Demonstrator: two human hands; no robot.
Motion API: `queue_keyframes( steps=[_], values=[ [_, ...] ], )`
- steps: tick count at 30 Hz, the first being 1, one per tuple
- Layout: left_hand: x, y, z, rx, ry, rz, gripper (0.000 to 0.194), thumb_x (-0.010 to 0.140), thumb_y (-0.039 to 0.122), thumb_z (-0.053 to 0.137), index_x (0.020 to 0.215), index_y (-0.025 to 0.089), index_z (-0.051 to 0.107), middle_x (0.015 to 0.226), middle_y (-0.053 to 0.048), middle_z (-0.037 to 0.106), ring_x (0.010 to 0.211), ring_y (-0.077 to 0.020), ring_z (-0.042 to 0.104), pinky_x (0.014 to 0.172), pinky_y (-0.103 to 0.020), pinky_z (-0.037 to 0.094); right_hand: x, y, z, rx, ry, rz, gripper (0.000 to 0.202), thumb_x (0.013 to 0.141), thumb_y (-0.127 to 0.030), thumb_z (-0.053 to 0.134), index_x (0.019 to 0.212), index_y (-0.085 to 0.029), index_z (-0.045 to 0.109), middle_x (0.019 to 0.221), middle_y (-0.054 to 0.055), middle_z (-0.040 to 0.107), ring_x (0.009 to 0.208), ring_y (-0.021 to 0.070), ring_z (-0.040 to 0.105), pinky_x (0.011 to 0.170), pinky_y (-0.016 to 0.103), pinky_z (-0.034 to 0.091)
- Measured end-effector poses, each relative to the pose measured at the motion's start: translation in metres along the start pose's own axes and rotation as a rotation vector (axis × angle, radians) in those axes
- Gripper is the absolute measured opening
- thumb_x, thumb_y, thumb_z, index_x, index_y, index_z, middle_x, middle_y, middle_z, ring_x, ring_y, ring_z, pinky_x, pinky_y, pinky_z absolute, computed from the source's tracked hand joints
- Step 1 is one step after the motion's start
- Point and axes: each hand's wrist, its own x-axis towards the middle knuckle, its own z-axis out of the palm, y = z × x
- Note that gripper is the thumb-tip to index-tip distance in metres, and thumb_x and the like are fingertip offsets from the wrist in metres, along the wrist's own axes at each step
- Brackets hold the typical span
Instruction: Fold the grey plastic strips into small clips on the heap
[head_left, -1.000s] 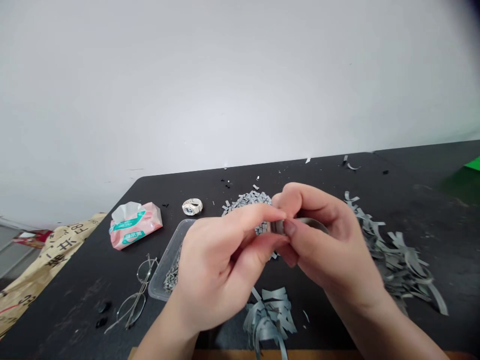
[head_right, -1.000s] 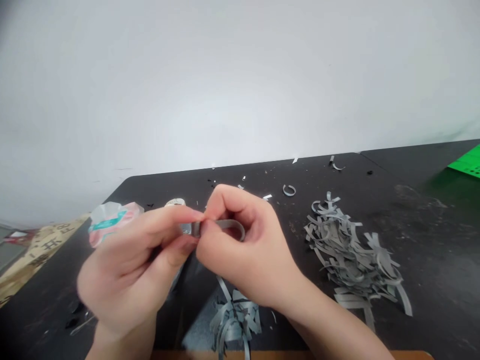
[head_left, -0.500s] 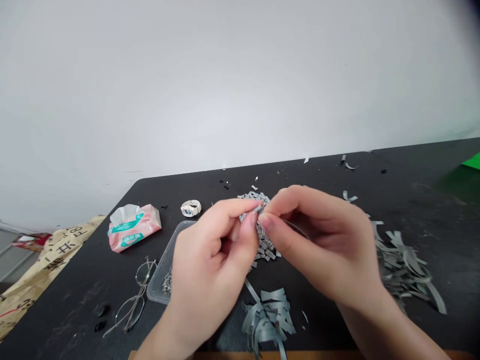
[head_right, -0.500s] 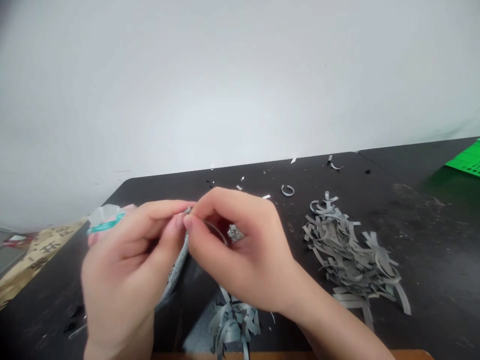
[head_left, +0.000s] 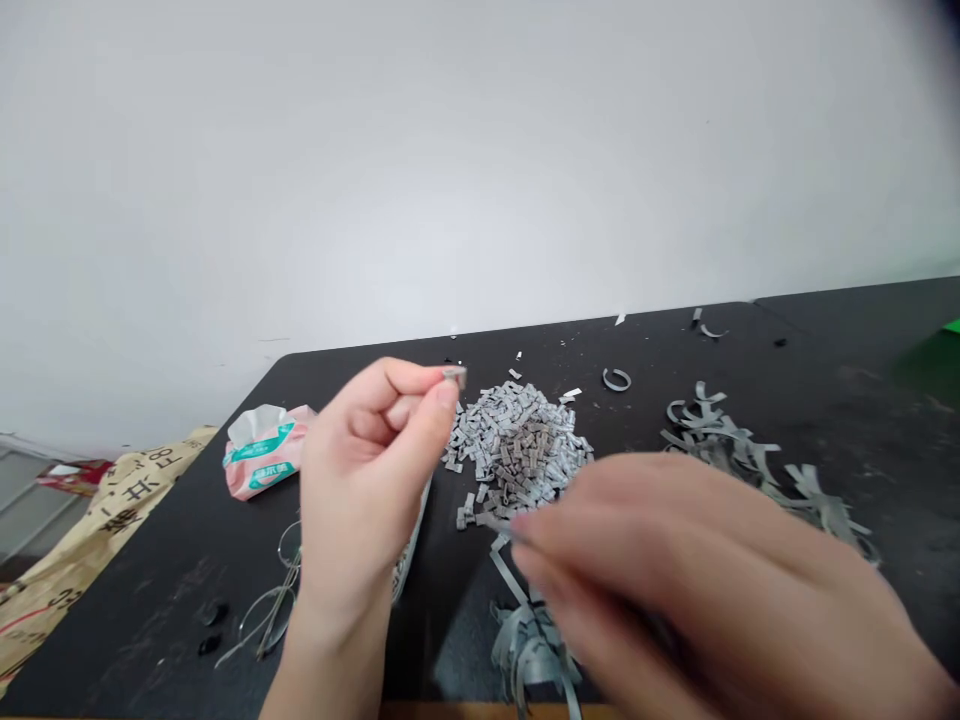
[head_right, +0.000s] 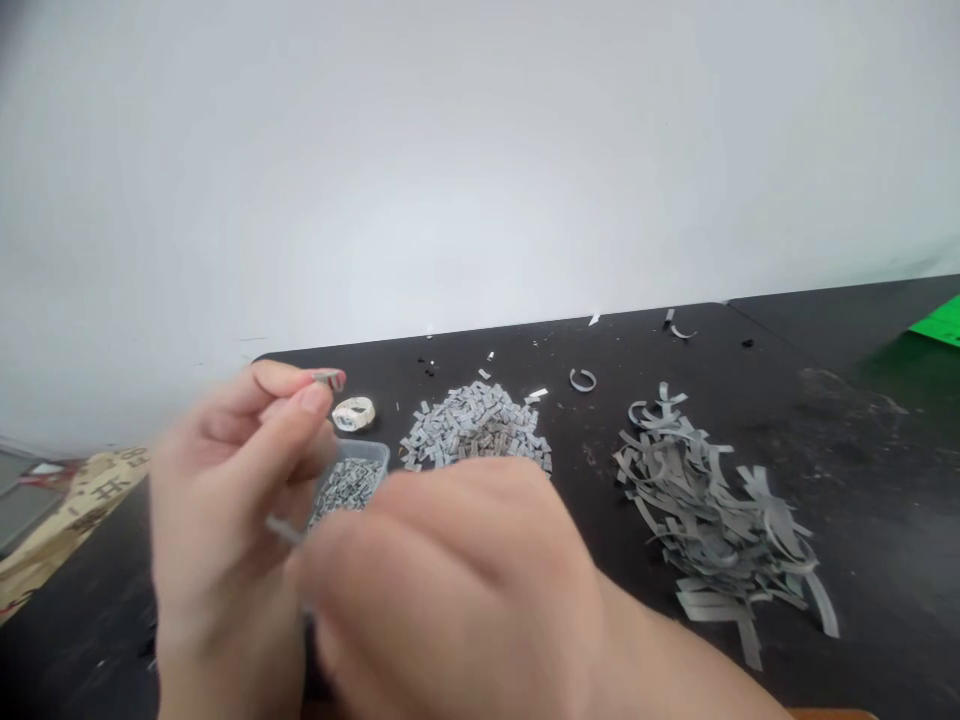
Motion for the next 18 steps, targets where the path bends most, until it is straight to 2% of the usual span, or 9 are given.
queue_keyframes(
  steps=[3, 5, 7, 10, 12, 15, 18],
  values=[
    [-0.001, 0.0, 0.001, -0.149, -0.193, -0.121, 0.011, 0.087, 0.023, 0.074, 0.077, 0.018, 0.07, 0.051, 0.008, 0.037, 0.045, -0.0031, 0.027, 0.043, -0.015, 0.025, 0.013, 0.008, 0.0, 0.063, 0.118, 0.039, 0.031, 0.094, -0.014, 0.063, 0.119, -0.033, 0.063, 0.089, -0.002, 0.075, 0.065, 0.0126, 0.068, 0.051, 0.025, 0.053],
    [-0.003, 0.0, 0.002, -0.231, -0.279, -0.159, 0.013, 0.089, 0.023, 0.072, 0.077, 0.018, 0.069, 0.05, 0.01, 0.029, 0.044, -0.0026, 0.021, 0.042, -0.015, 0.022, 0.02, 0.014, 0.0, 0.157, 0.243, 0.089, 0.03, 0.093, -0.012, 0.066, 0.115, -0.032, 0.064, 0.08, -0.005, 0.072, 0.06, 0.01, 0.065, 0.052, 0.023, 0.053],
    [-0.005, 0.0, 0.003, -0.289, -0.315, -0.162, 0.012, 0.089, 0.021, 0.071, 0.078, 0.019, 0.069, 0.05, 0.011, 0.023, 0.043, -0.0024, 0.016, 0.042, -0.014, 0.02, 0.024, 0.017, -0.001, 0.206, 0.339, 0.136, 0.022, 0.093, -0.012, 0.068, 0.105, -0.03, 0.067, 0.075, -0.005, 0.07, 0.06, 0.0096, 0.064, 0.053, 0.023, 0.053],
    [-0.006, 0.0, 0.002, -0.292, -0.336, -0.136, 0.01, 0.09, 0.018, 0.072, 0.081, 0.021, 0.069, 0.052, 0.011, 0.023, 0.045, -0.0025, 0.017, 0.043, -0.013, 0.021, 0.027, 0.019, -0.004, 0.207, 0.374, 0.21, 0.01, 0.095, -0.019, 0.068, 0.096, -0.028, 0.074, 0.074, -0.003, 0.071, 0.06, 0.0092, 0.063, 0.054, 0.022, 0.052],
    [-0.008, 0.0, 0.001, -0.252, -0.34, -0.108, 0.009, 0.09, 0.019, 0.072, 0.082, 0.022, 0.07, 0.052, 0.011, 0.026, 0.045, -0.0027, 0.018, 0.043, -0.013, 0.023, 0.029, 0.02, -0.006, 0.244, 0.316, 0.25, 0.006, 0.093, -0.022, 0.071, 0.091, -0.026, 0.076, 0.071, -0.003, 0.072, 0.061, 0.0088, 0.064, 0.056, 0.02, 0.052],
    [-0.013, 0.0, 0.0, -0.081, -0.265, 0.028, 0.007, 0.091, 0.019, 0.07, 0.085, 0.022, 0.071, 0.052, 0.01, 0.033, 0.045, -0.0037, 0.025, 0.043, -0.015, 0.028, 0.031, 0.021, -0.008, 0.372, 0.174, 0.304, 0.007, 0.091, -0.022, 0.074, 0.086, -0.024, 0.078, 0.066, -0.003, 0.072, 0.059, 0.0083, 0.063, 0.053, 0.018, 0.05],
    [-0.02, -0.001, 0.001, 0.29, -0.122, 0.372, 0.014, 0.089, 0.011, 0.069, 0.094, 0.024, 0.073, 0.059, 0.007, 0.052, 0.05, -0.0055, 0.043, 0.048, -0.018, 0.038, 0.034, 0.023, -0.008, 0.523, 0.102, 0.352, 0.007, 0.09, -0.022, 0.074, 0.086, -0.023, 0.08, 0.062, -0.003, 0.071, 0.055, 0.0082, 0.06, 0.047, 0.017, 0.045]
  ],
)
